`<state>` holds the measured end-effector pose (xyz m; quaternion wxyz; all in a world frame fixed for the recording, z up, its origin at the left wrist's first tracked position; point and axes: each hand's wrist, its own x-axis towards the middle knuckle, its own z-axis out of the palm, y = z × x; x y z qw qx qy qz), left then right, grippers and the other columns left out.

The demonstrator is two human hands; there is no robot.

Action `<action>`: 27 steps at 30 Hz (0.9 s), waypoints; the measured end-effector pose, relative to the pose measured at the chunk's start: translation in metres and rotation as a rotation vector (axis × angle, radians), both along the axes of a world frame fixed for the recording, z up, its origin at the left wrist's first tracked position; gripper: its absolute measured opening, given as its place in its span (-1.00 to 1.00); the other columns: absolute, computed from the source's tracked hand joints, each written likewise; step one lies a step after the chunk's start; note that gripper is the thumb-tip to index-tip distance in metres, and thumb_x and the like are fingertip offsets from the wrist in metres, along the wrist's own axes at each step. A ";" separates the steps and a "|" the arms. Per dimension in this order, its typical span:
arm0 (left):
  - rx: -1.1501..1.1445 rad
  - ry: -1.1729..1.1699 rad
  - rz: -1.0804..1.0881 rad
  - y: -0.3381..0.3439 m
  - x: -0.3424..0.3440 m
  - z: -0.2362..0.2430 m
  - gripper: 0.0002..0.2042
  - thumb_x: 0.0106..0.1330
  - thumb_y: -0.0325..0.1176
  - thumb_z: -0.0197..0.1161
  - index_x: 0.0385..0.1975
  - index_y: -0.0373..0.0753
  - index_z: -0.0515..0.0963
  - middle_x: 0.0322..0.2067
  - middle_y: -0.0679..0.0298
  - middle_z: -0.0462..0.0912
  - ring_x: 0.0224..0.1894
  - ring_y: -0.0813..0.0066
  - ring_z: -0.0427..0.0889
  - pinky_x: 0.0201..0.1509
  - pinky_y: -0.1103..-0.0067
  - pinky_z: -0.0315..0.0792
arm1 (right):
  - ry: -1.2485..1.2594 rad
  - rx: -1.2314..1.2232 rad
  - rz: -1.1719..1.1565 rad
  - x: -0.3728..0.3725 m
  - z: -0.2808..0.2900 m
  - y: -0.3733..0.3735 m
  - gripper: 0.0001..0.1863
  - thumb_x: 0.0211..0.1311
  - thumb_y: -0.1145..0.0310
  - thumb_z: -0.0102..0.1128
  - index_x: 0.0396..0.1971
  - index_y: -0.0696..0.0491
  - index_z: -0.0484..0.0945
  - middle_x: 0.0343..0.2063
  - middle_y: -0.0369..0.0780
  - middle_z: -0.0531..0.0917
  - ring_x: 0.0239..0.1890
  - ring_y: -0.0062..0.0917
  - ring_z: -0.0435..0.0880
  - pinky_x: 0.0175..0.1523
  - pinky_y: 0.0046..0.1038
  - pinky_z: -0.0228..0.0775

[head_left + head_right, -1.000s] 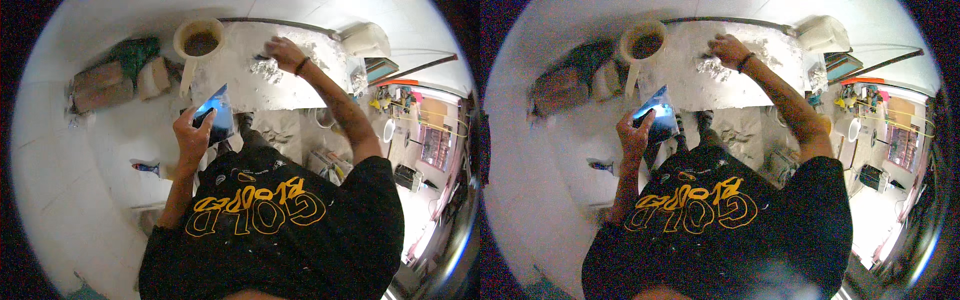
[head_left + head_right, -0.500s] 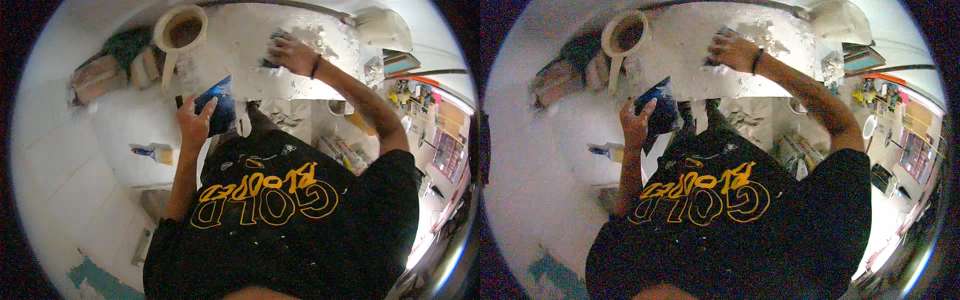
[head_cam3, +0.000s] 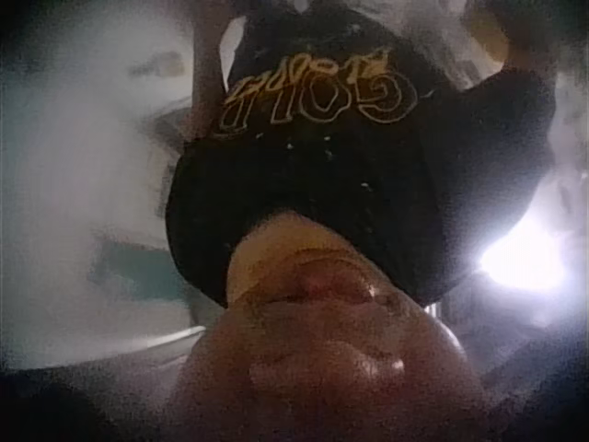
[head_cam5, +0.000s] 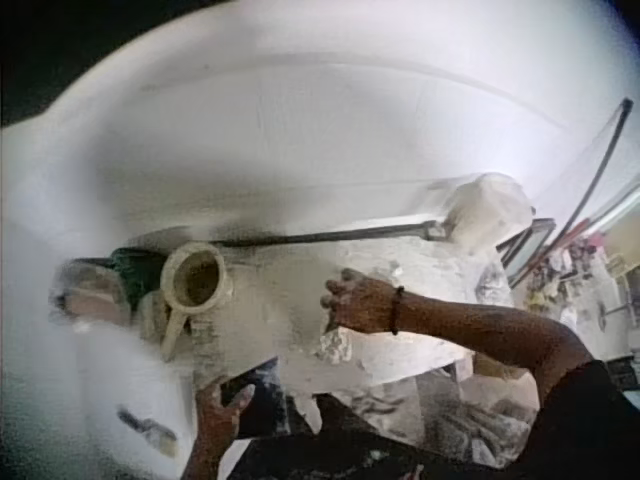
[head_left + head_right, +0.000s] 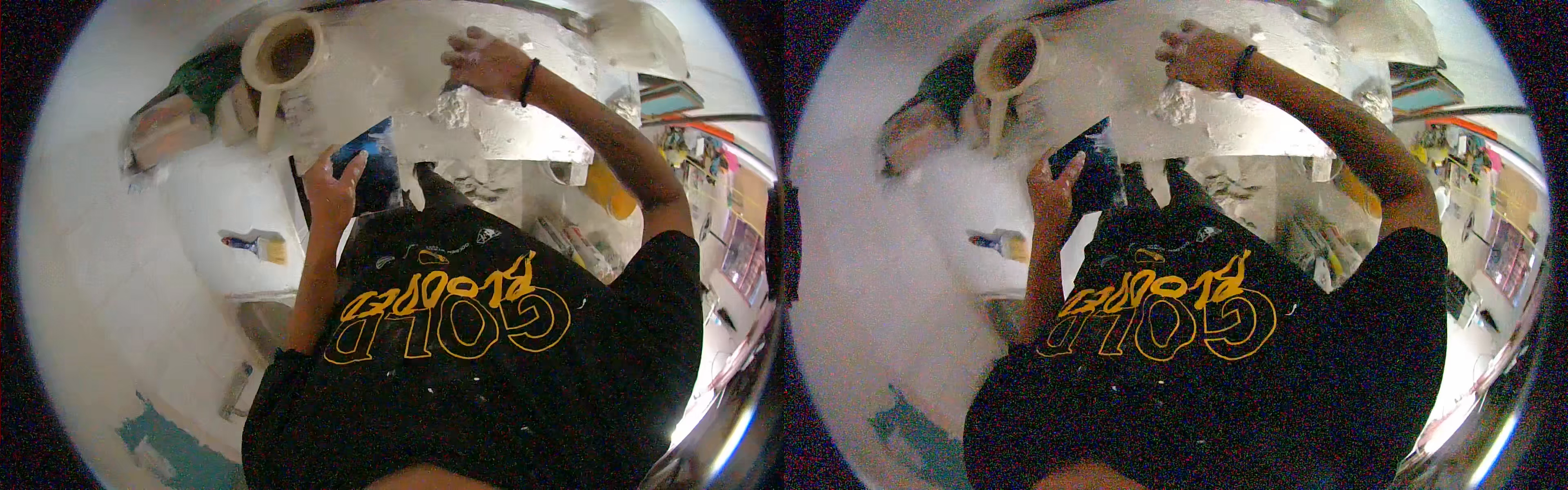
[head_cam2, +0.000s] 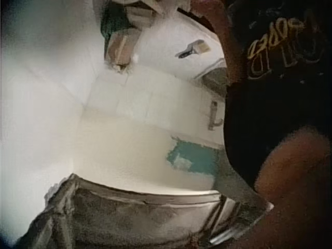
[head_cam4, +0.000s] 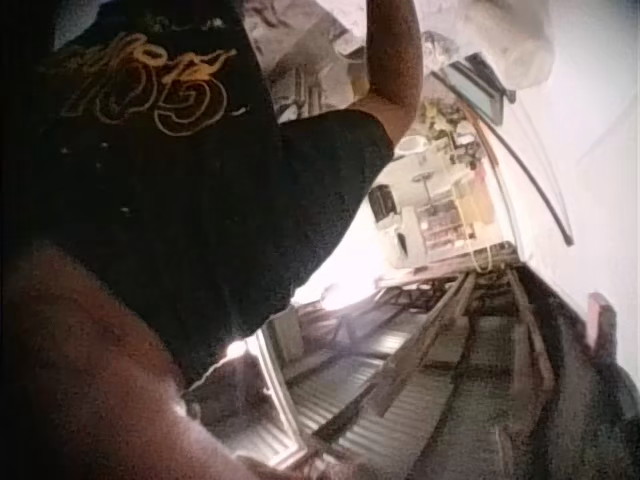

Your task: Applying and smoothing joint compound onto a bathroom wall using putty knives.

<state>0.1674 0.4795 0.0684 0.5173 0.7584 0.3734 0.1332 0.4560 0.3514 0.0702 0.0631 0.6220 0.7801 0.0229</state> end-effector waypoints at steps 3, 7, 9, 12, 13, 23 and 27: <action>-0.105 0.022 -0.022 0.007 0.006 0.000 -0.72 0.07 -0.32 0.28 -0.39 -0.45 0.49 -0.54 0.16 0.57 -0.50 0.52 0.47 -0.36 0.57 0.37 | -0.090 -0.068 -0.076 -0.001 0.039 -0.009 -0.81 -0.09 0.32 0.14 -0.38 -0.08 0.54 -0.17 -0.31 0.50 -0.06 -0.40 0.44 -0.01 -0.34 0.33; -0.144 -0.139 -0.067 0.020 0.009 -0.009 -0.76 0.07 -0.34 0.27 -0.44 -0.44 0.49 -0.59 0.17 0.55 -0.56 0.50 0.46 -0.41 0.56 0.35 | 0.061 0.163 -0.475 -0.024 0.065 -0.037 -0.86 -0.10 0.45 0.05 -0.45 0.04 0.49 -0.27 -0.19 0.54 -0.24 -0.30 0.54 -0.25 -0.33 0.46; -0.132 -0.110 -0.177 0.032 0.015 -0.006 -0.77 0.07 -0.36 0.27 -0.45 -0.44 0.49 -0.61 0.20 0.54 -0.57 0.55 0.42 -0.44 0.58 0.34 | 0.292 0.431 -0.823 -0.046 0.058 -0.053 -0.87 -0.10 0.50 0.07 -0.46 0.12 0.48 -0.53 -0.10 0.51 -0.42 -0.19 0.53 -0.30 -0.24 0.41; -0.143 -0.059 -0.258 0.043 0.021 0.012 -0.78 0.07 -0.37 0.27 -0.46 -0.45 0.49 -0.61 0.19 0.55 -0.55 0.57 0.44 -0.44 0.61 0.34 | 0.321 0.354 -1.144 -0.081 0.009 -0.071 -0.92 -0.11 0.47 0.06 -0.54 0.13 0.45 -0.57 -0.05 0.53 -0.45 -0.11 0.52 -0.32 -0.18 0.39; -0.152 -0.070 -0.281 0.048 0.023 0.011 -0.78 0.07 -0.37 0.27 -0.46 -0.45 0.49 -0.61 0.19 0.55 -0.55 0.57 0.44 -0.44 0.61 0.34 | 0.311 0.357 -1.247 -0.094 -0.007 -0.065 -0.93 -0.10 0.46 0.04 -0.56 0.12 0.44 -0.56 -0.04 0.53 -0.43 -0.10 0.52 -0.32 -0.18 0.39; -0.088 -0.137 -0.435 0.111 -0.013 -0.012 -0.75 0.07 -0.37 0.27 -0.41 -0.47 0.49 -0.56 0.14 0.58 -0.52 0.53 0.50 -0.37 0.59 0.40 | 0.196 0.427 -1.232 -0.112 -0.039 0.044 -0.91 -0.18 0.49 -0.02 -0.64 0.15 0.48 -0.60 -0.03 0.52 -0.53 -0.09 0.52 -0.42 -0.18 0.39; -0.210 -0.119 -0.497 0.121 -0.013 -0.031 -0.77 0.07 -0.36 0.27 -0.43 -0.43 0.50 -0.56 0.16 0.58 -0.53 0.52 0.50 -0.38 0.58 0.39 | 0.095 0.341 -0.970 -0.134 -0.071 0.037 -0.88 -0.08 0.39 0.02 -0.50 0.01 0.53 -0.37 -0.16 0.58 -0.33 -0.32 0.58 -0.35 -0.29 0.43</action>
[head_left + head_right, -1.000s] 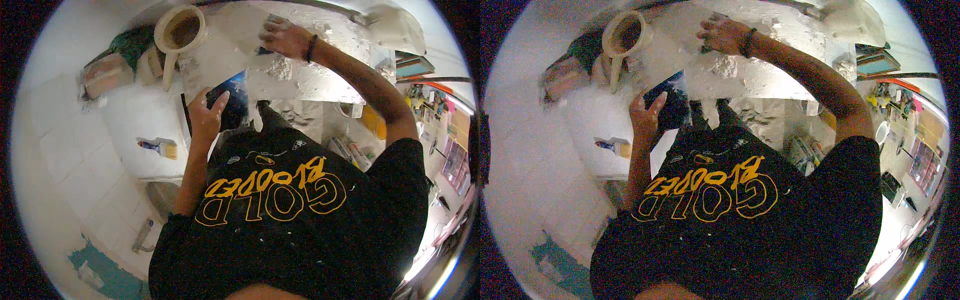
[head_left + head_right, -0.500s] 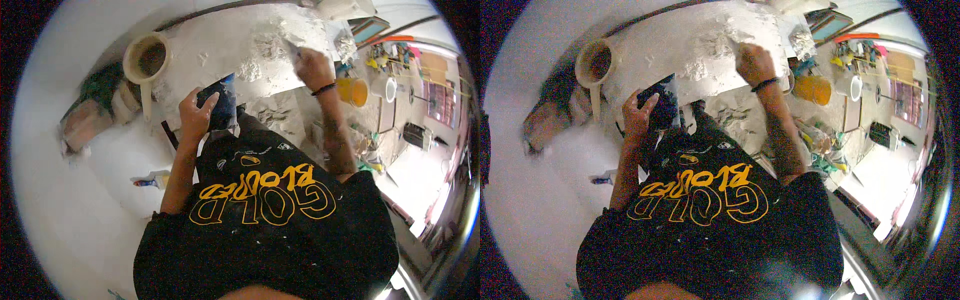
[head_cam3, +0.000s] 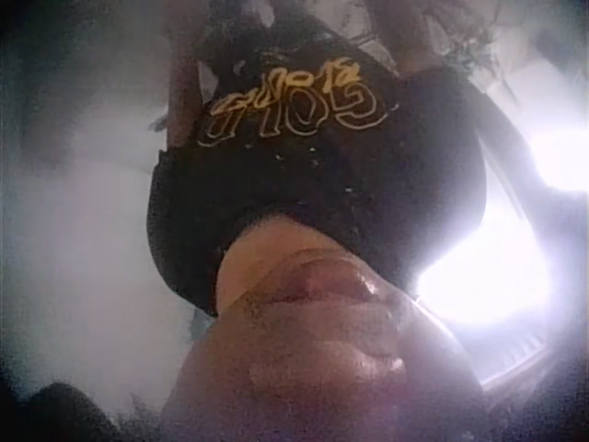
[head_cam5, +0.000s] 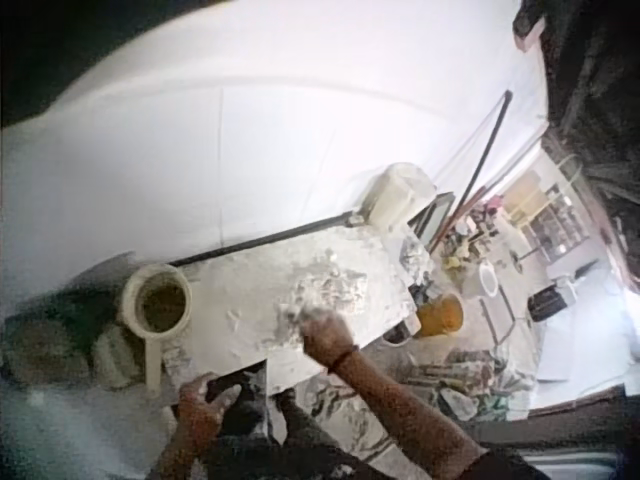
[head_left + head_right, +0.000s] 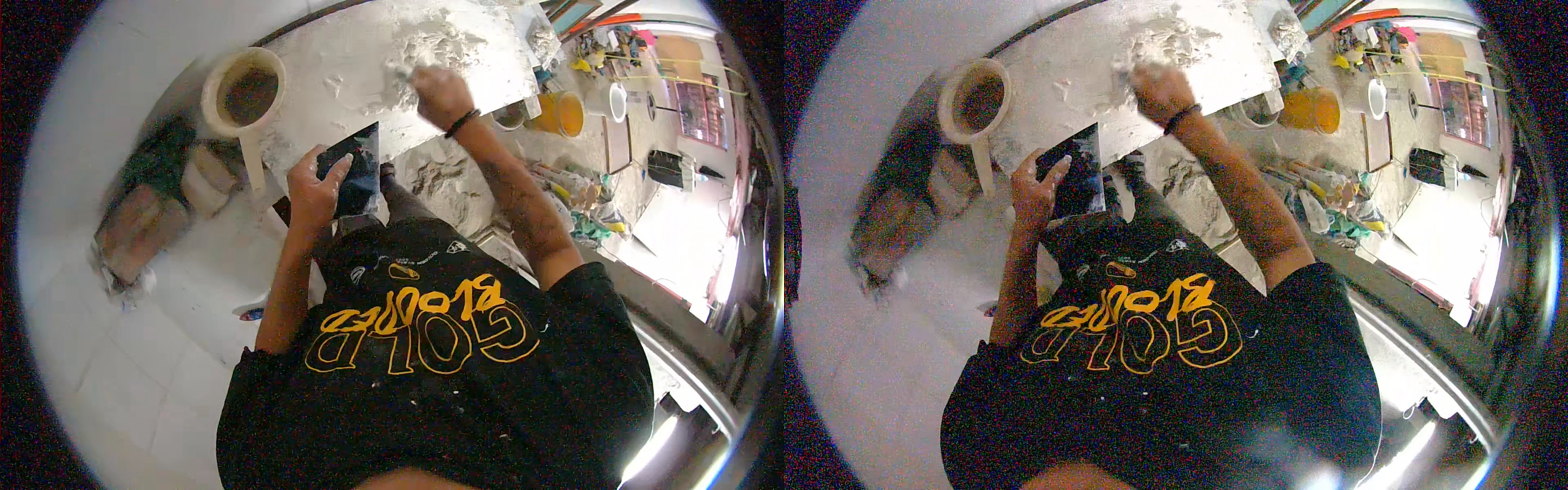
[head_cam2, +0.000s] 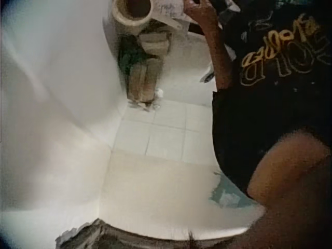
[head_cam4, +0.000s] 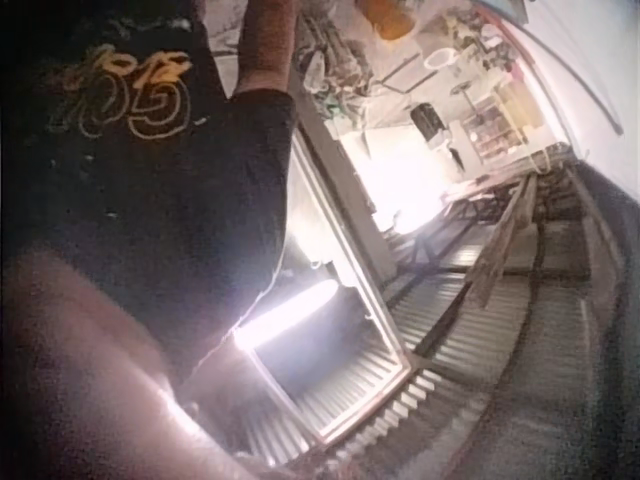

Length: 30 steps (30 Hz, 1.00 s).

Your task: Applying and smoothing joint compound onto a bathroom wall using putty knives.

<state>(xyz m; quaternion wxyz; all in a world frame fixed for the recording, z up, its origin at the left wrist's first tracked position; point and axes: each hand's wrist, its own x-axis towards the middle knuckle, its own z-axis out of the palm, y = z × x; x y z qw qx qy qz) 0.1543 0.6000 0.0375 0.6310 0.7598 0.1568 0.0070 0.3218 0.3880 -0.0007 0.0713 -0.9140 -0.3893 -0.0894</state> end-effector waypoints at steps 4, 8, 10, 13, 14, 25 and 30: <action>0.023 -0.007 0.039 0.009 -0.009 -0.006 -0.79 0.07 -0.36 0.25 -0.44 -0.41 0.51 -0.56 0.18 0.59 -0.54 0.53 0.49 -0.41 0.59 0.38 | 0.097 -0.061 0.007 -0.022 0.013 0.011 -0.80 -0.12 0.54 0.00 -0.46 -0.01 0.56 -0.42 -0.24 0.55 -0.35 -0.35 0.57 -0.30 -0.36 0.47; 0.010 -0.035 0.067 0.017 -0.017 0.004 -0.80 0.07 -0.39 0.25 -0.45 -0.42 0.50 -0.57 0.17 0.59 -0.55 0.54 0.50 -0.42 0.59 0.38 | 0.037 -0.075 -0.186 -0.007 0.032 0.010 -0.76 -0.12 0.55 -0.01 -0.41 -0.03 0.56 -0.37 -0.23 0.57 -0.37 -0.31 0.58 -0.33 -0.33 0.47; 0.021 -0.059 0.081 0.015 -0.020 0.007 -0.81 0.07 -0.39 0.24 -0.45 -0.43 0.50 -0.57 0.18 0.58 -0.55 0.55 0.49 -0.42 0.59 0.38 | -0.040 -0.053 -0.064 -0.012 0.008 0.008 -0.76 -0.12 0.53 0.00 -0.41 -0.03 0.55 -0.40 -0.24 0.56 -0.39 -0.30 0.58 -0.34 -0.32 0.46; 0.008 -0.044 0.162 0.015 -0.030 0.001 -0.82 0.07 -0.41 0.24 -0.44 -0.43 0.50 -0.58 0.21 0.58 -0.55 0.56 0.48 -0.42 0.59 0.38 | -0.087 0.009 -0.033 -0.015 0.010 0.004 -0.80 -0.06 0.50 0.01 -0.38 -0.01 0.53 -0.48 -0.24 0.51 -0.43 -0.28 0.55 -0.37 -0.30 0.45; -0.001 -0.046 0.151 0.016 -0.032 0.000 -0.82 0.07 -0.42 0.24 -0.43 -0.42 0.50 -0.57 0.22 0.58 -0.54 0.56 0.48 -0.41 0.60 0.38 | -0.123 0.161 -0.022 -0.014 0.021 -0.002 -0.82 -0.02 0.48 0.01 -0.37 0.00 0.52 -0.51 -0.24 0.49 -0.44 -0.28 0.54 -0.38 -0.29 0.44; 0.008 0.076 0.105 0.019 -0.026 0.002 -0.81 0.10 -0.42 0.23 -0.34 -0.41 0.51 -0.46 0.22 0.60 -0.44 0.57 0.50 -0.29 0.61 0.39 | 0.153 0.172 0.184 -0.125 -0.012 -0.015 -0.72 -0.18 0.48 0.08 -0.34 0.04 0.44 -0.41 -0.18 0.48 -0.46 -0.28 0.51 -0.40 -0.31 0.36; 0.109 -0.066 0.156 0.013 -0.014 0.011 -0.79 0.10 -0.42 0.24 -0.37 -0.45 0.50 -0.47 0.21 0.59 -0.43 0.56 0.49 -0.29 0.59 0.38 | 0.030 0.315 0.157 -0.107 -0.033 0.003 -0.73 -0.21 0.51 0.07 -0.36 0.03 0.44 -0.45 -0.21 0.47 -0.48 -0.31 0.51 -0.43 -0.32 0.35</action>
